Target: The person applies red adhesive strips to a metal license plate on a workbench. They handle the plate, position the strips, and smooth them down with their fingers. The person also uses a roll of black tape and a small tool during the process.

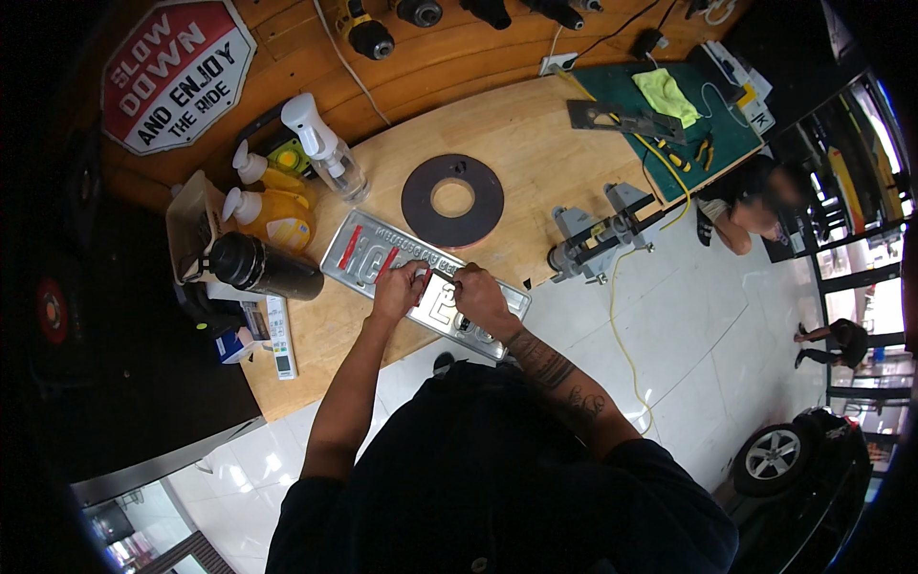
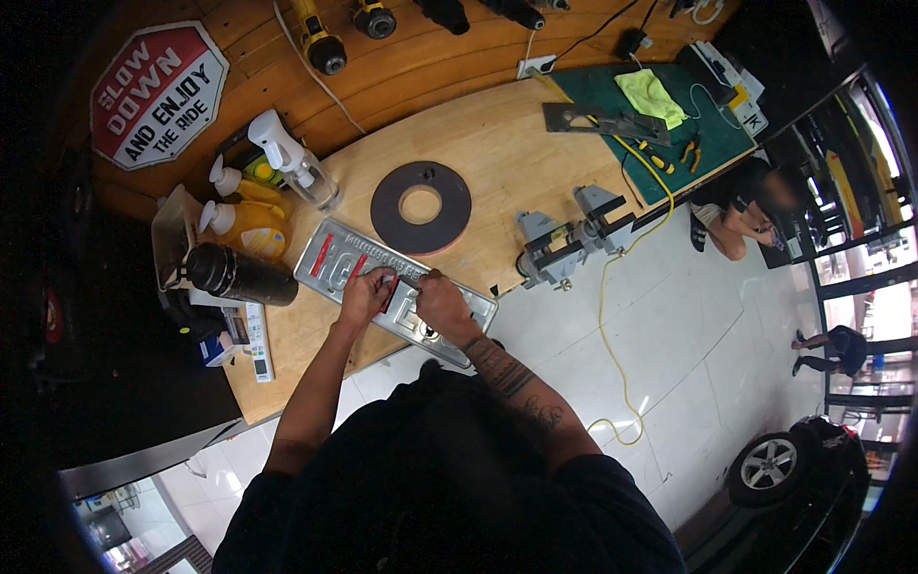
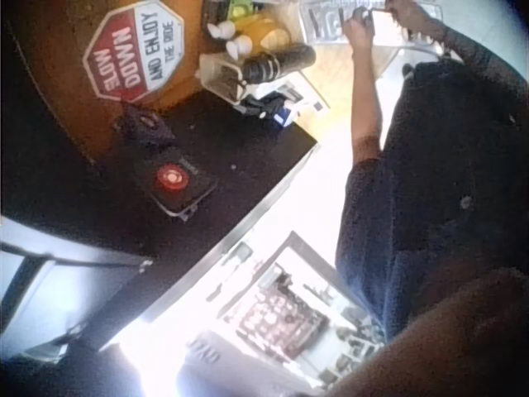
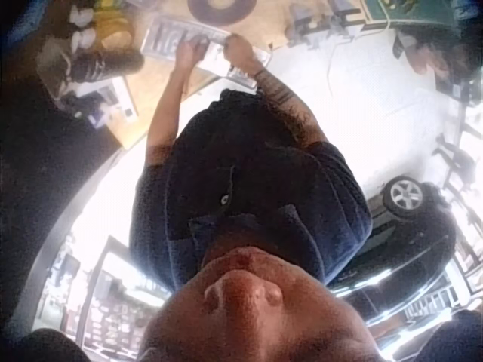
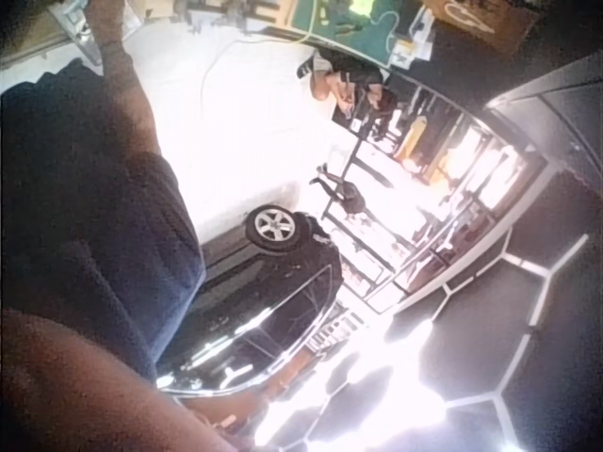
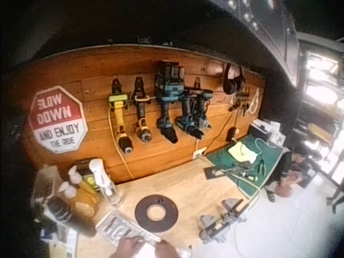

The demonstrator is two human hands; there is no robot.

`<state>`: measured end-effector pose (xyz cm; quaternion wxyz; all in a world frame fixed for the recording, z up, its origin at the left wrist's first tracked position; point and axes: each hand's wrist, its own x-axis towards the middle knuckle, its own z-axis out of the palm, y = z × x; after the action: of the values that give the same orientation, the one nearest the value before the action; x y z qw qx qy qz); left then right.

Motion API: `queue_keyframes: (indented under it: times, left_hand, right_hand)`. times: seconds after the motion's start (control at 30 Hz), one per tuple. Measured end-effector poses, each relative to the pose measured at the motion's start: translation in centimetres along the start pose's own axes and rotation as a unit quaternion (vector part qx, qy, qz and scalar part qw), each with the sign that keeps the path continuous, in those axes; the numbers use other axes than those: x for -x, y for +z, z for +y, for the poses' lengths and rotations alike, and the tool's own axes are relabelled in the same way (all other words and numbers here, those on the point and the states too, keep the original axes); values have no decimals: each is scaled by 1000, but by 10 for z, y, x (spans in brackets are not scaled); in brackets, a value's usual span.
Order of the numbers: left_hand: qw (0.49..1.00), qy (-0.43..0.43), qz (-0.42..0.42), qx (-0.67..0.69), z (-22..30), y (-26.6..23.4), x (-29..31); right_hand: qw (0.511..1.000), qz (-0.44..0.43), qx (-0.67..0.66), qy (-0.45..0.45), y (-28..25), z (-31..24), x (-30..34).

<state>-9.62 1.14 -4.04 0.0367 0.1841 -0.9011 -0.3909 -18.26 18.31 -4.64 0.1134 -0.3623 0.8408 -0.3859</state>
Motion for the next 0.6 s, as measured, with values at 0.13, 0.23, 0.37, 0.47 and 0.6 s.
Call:
queue_keyframes:
  times: [0.13, 0.23, 0.37, 0.47, 0.6]
  left_hand:
    - [999, 26, 4, -25, -4, 1, -2]
    - [999, 27, 9, -20, -2, -1, -1]
    - [998, 42, 38, 1, -5, 2, 0]
    - [999, 9, 24, 19, 3, 0, 1]
    - [1000, -2, 18, 16, 7, -2, 1]
  right_hand:
    - [996, -24, 88, 6, -1, -6, 2]
    - [987, -26, 157, -35, -5, -15, 9]
    - [977, -27, 189, -94, -4, -15, 14]
    - [972, 8, 198, -129, 0, -11, 19]
    - [973, 31, 186, -135, 1, -9, 22]
